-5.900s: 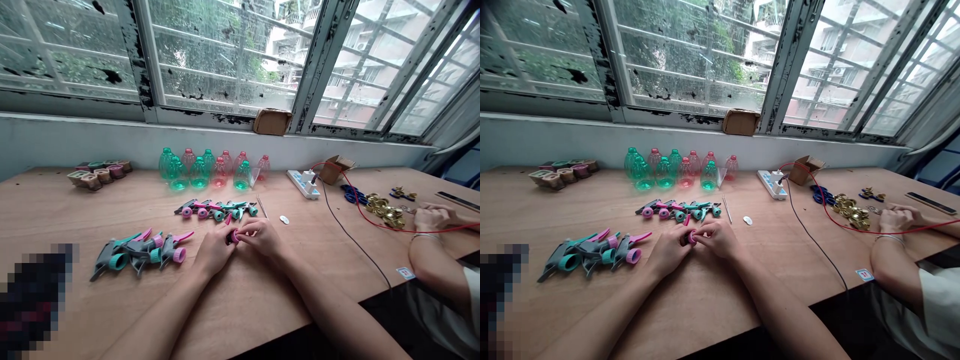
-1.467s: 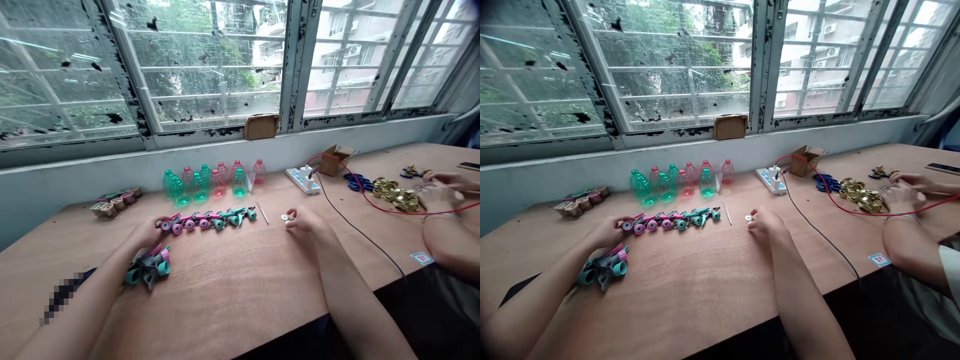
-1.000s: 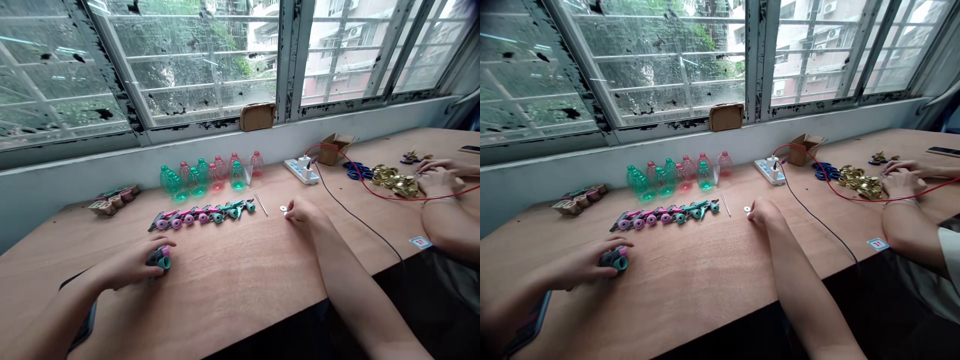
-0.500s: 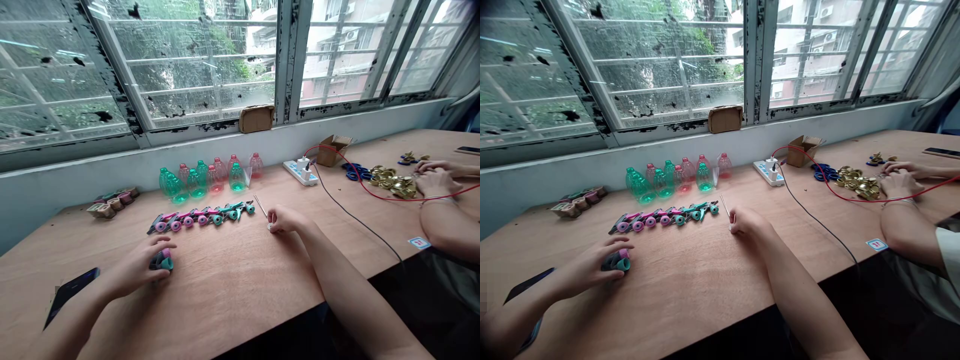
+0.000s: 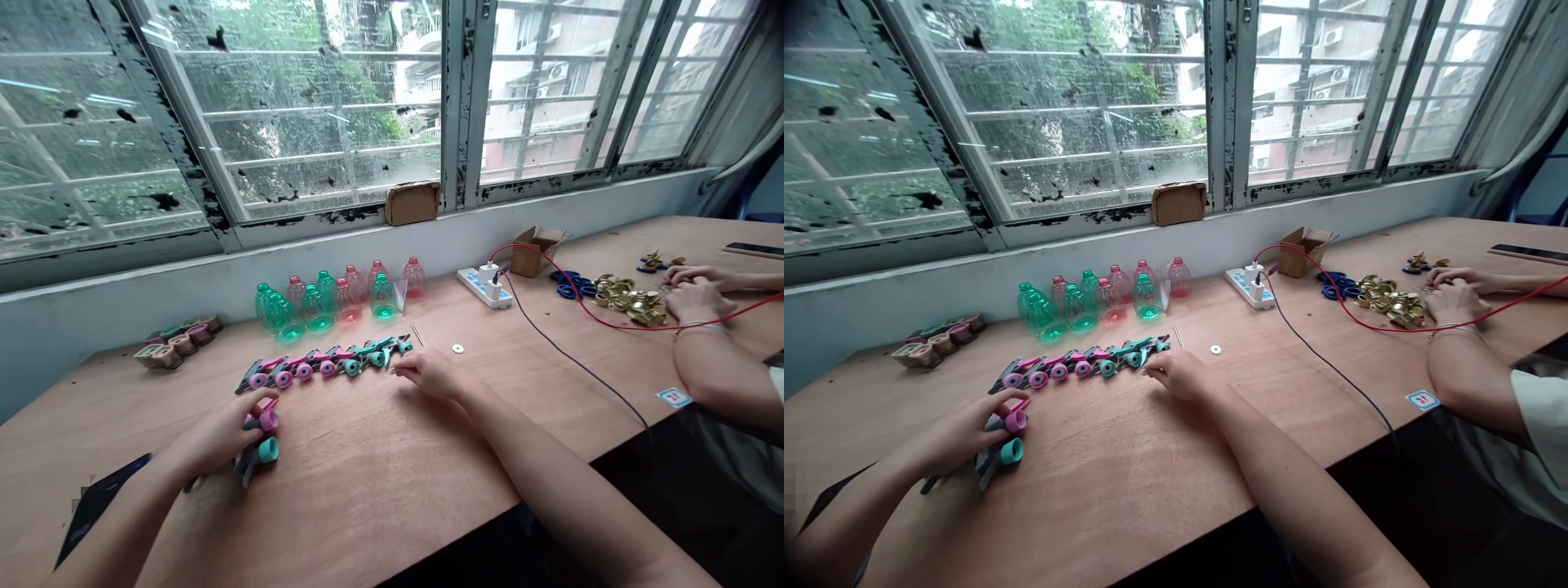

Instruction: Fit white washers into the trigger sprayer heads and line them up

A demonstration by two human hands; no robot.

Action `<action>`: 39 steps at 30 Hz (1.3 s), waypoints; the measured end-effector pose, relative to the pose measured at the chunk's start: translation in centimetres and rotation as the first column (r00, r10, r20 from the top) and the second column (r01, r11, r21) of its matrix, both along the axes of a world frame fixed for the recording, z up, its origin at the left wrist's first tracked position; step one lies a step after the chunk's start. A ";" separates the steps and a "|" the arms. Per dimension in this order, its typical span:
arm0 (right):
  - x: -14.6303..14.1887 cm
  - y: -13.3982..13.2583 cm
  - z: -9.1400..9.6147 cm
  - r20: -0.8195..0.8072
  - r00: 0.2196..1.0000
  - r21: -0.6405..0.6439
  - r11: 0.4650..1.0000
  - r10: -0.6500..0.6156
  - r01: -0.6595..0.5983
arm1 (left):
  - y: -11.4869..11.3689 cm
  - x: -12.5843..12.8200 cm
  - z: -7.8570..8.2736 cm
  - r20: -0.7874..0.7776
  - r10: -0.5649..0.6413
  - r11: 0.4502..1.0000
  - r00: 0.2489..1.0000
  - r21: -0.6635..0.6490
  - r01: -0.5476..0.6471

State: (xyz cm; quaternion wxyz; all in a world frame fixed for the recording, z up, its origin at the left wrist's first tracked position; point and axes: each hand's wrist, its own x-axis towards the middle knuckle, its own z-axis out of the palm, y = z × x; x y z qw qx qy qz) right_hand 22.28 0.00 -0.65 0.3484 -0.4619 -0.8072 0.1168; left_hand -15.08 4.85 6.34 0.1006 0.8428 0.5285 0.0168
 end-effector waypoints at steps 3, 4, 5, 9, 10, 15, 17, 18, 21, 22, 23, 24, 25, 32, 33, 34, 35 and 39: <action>-1.1 -0.4 0.3 -0.229 0.973 0.000 1.000 0.028 -0.029 | -0.7 1.5 1.4 0.029 0.016 0.994 0.999 0.110 -0.019; -1.6 -0.6 0.5 -0.324 0.945 -0.012 0.999 0.033 -0.039 | -1.2 2.6 1.9 0.047 0.020 0.988 0.999 0.151 -0.027; -2.0 -0.7 0.6 -0.412 0.911 -0.032 0.998 0.034 -0.051 | -1.9 4.0 2.2 0.082 0.018 0.982 0.996 0.188 -0.033; -3.3 -1.2 1.0 -0.622 0.783 -0.117 0.985 0.027 -0.127 | -4.4 11.0 0.8 0.367 -0.174 0.967 0.914 0.238 0.088; -3.3 -1.2 1.1 -0.643 0.765 -0.121 0.983 0.028 -0.138 | -4.8 12.5 -0.2 0.413 -0.217 0.962 0.884 0.247 0.120; -3.0 -1.3 0.6 -0.576 0.817 -0.130 0.982 0.038 -0.137 | -5.5 15.7 -5.2 0.558 -0.235 0.966 0.796 0.221 0.131; -3.0 -1.3 0.1 -0.520 0.852 -0.138 0.979 0.057 -0.149 | -5.5 15.7 -6.3 0.565 -0.222 0.972 0.795 0.193 0.135; -3.1 -1.3 -0.1 -0.496 0.866 -0.132 0.980 0.067 -0.152 | -5.5 15.6 -6.6 0.563 -0.219 0.973 0.797 0.182 0.139; -3.2 -1.3 -0.6 -0.424 0.902 -0.081 0.989 0.077 -0.122 | -5.5 15.6 -6.8 0.563 -0.211 0.976 0.799 0.162 0.144; -3.2 -1.3 -0.7 -0.400 0.913 -0.060 0.993 0.072 -0.105 | -5.5 15.6 -6.8 0.565 -0.209 0.977 0.798 0.162 0.141; -3.2 -1.3 -0.8 -0.379 0.923 -0.040 0.995 0.067 -0.089 | -5.4 15.7 -6.8 0.568 -0.209 0.977 0.796 0.165 0.138; -3.2 -1.3 -0.8 -0.358 0.931 -0.022 0.997 0.064 -0.077 | -5.4 15.7 -6.8 0.573 -0.211 0.976 0.792 0.169 0.137; -3.2 -1.3 -0.8 -0.338 0.939 -0.004 0.998 0.063 -0.069 | -5.4 15.8 -6.8 0.578 -0.215 0.975 0.787 0.172 0.140; -3.7 -1.9 -0.6 -0.281 0.958 0.055 0.997 0.061 -0.048 | -5.6 15.7 -7.1 0.619 -0.227 0.974 0.752 0.155 0.167; -3.8 -1.9 -0.7 -0.288 0.956 0.048 0.997 0.063 -0.052 | -5.6 15.7 -7.2 0.624 -0.227 0.974 0.748 0.153 0.167; -3.9 -2.0 -0.7 -0.299 0.952 0.038 0.998 0.065 -0.057 | -5.6 15.7 -7.3 0.629 -0.224 0.975 0.744 0.151 0.166; -3.9 -2.0 -0.7 -0.314 0.947 0.023 0.998 0.069 -0.065 | -5.5 15.6 -7.3 0.634 -0.219 0.976 0.742 0.149 0.161; -3.8 -1.9 -0.9 -0.367 0.927 -0.046 0.993 0.083 -0.107 | -5.5 15.6 -7.6 0.655 -0.205 0.979 0.727 0.144 0.147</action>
